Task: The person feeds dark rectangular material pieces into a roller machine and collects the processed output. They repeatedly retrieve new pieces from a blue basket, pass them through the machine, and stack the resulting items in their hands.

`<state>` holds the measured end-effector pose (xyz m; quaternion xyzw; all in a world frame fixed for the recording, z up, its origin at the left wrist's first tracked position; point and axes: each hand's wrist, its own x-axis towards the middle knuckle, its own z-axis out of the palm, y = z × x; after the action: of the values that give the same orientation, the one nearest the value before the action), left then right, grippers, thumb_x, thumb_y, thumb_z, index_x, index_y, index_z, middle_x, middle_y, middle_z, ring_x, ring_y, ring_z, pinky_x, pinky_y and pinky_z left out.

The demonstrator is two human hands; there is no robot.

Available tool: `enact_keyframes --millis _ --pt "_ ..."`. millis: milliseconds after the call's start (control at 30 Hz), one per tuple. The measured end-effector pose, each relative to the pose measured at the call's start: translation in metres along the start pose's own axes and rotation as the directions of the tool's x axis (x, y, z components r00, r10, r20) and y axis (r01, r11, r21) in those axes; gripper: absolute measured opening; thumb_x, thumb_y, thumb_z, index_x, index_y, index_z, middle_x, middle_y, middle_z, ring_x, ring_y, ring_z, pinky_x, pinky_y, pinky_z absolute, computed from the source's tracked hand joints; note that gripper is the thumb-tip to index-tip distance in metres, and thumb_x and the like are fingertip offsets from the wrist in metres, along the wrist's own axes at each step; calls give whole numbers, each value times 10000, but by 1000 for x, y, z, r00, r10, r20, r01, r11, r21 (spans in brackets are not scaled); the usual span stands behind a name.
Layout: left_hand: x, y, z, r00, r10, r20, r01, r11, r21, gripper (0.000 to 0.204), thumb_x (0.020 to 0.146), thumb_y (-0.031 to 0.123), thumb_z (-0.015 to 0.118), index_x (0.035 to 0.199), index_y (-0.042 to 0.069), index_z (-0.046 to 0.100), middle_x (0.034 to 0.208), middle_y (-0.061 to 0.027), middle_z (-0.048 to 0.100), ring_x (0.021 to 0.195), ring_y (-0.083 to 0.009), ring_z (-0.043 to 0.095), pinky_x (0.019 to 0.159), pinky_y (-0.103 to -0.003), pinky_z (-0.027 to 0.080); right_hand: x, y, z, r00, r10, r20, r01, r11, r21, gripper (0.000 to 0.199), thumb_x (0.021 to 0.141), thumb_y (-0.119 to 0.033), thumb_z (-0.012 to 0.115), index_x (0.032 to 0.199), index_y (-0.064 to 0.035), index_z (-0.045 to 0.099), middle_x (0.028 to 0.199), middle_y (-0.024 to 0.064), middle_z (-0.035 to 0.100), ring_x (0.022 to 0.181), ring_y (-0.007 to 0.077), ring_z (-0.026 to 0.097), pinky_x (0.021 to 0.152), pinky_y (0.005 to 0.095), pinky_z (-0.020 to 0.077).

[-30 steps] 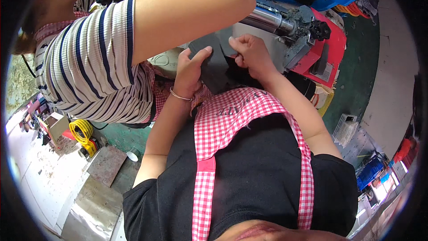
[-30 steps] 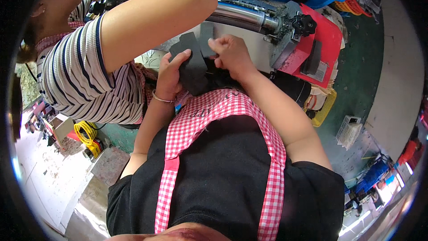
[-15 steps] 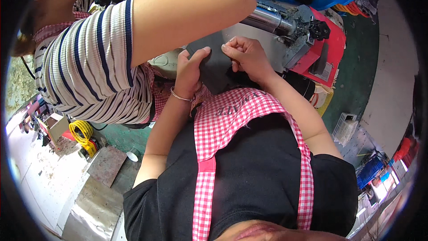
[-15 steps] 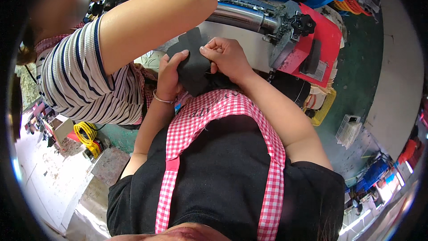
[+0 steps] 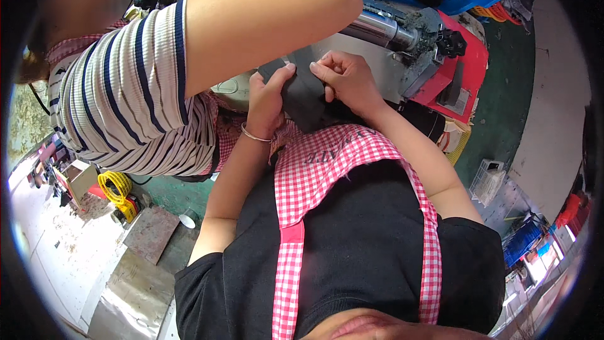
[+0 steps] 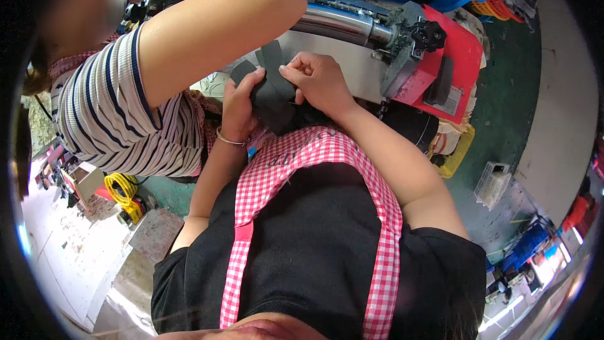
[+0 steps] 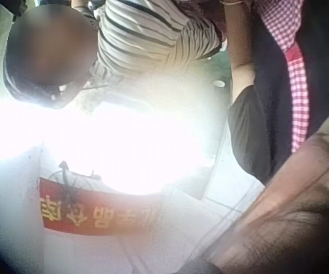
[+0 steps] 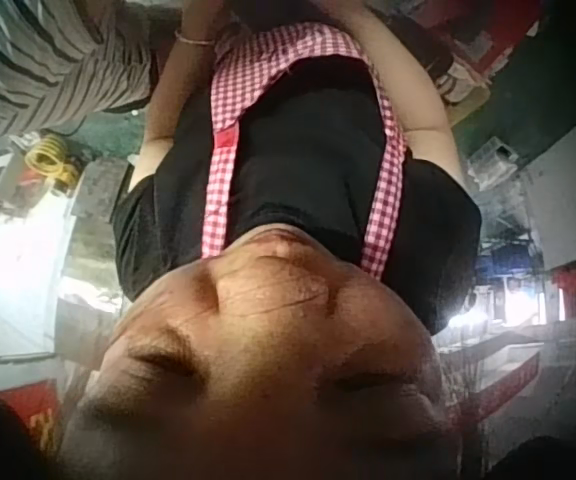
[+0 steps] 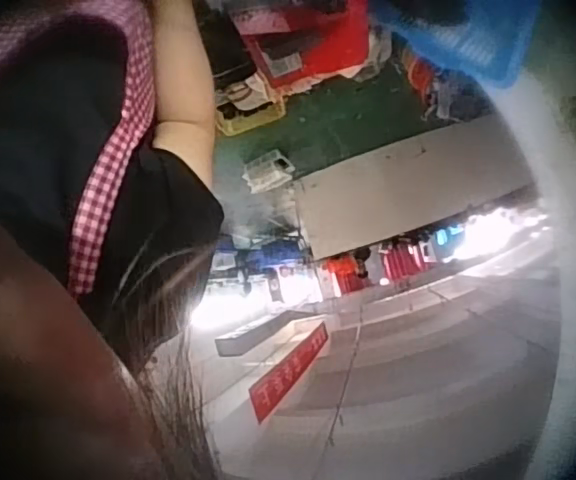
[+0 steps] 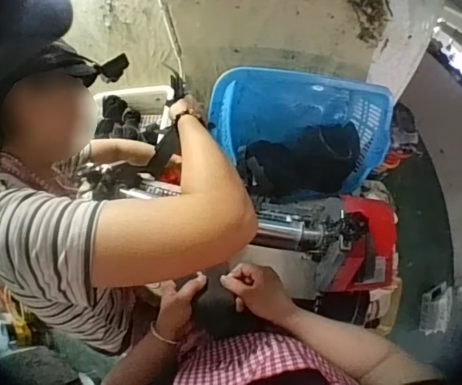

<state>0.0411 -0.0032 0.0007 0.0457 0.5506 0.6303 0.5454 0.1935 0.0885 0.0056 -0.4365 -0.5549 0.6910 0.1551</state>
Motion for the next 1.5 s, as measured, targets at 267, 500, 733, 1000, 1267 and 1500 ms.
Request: enact_keyframes --millis 267,500,733,1000,1267,1500 --pt "-2 1 -4 999 35 4 -36 992 117 119 857 81 690 947 11 659 873 -32 662 765 -129 641 693 -275 523 22 9 -12 959 237 -152 -163 907 389 257 933 -267 673 878 -17 649 631 33 610 478 99 583 421 228 386" --pt "1 0 -5 996 25 83 -35 992 121 140 894 118 702 950 -7 671 880 -55 692 793 -131 652 732 -271 523 16 11 -12 985 169 36 -172 971 163 309 920 -295 692 775 -25 652 658 55 634 473 89 544 432 233 383" --pt "-1 0 -3 998 42 37 -48 983 176 171 908 130 694 994 -14 661 914 -70 700 819 -142 665 752 -282 532 -5 0 8 995 -101 24 104 983 -149 290 878 -287 736 789 -21 664 686 48 648 536 89 562 508 223 410" --pt "-13 15 3 975 -137 174 147 988 -44 202 911 102 666 1064 -28 646 955 -84 695 845 -145 676 761 -285 553 -9 -1 2 999 35 7 -36 997 74 227 883 -216 725 847 2 673 667 35 642 511 101 572 506 249 445" --pt "-7 6 1 989 -106 105 101 994 53 206 921 123 665 1059 -30 667 956 -75 702 817 -135 681 740 -270 555 -12 -1 -2 999 -14 -42 16 999 51 216 915 -202 692 835 -5 648 682 21 617 490 92 573 459 239 422" --pt "-3 0 -10 982 -144 120 137 988 66 224 927 136 654 1074 -34 649 975 -101 707 799 -167 691 734 -287 568 -9 8 -2 989 149 -9 -138 938 317 191 931 -214 683 912 -30 635 679 11 608 474 87 554 426 209 362"
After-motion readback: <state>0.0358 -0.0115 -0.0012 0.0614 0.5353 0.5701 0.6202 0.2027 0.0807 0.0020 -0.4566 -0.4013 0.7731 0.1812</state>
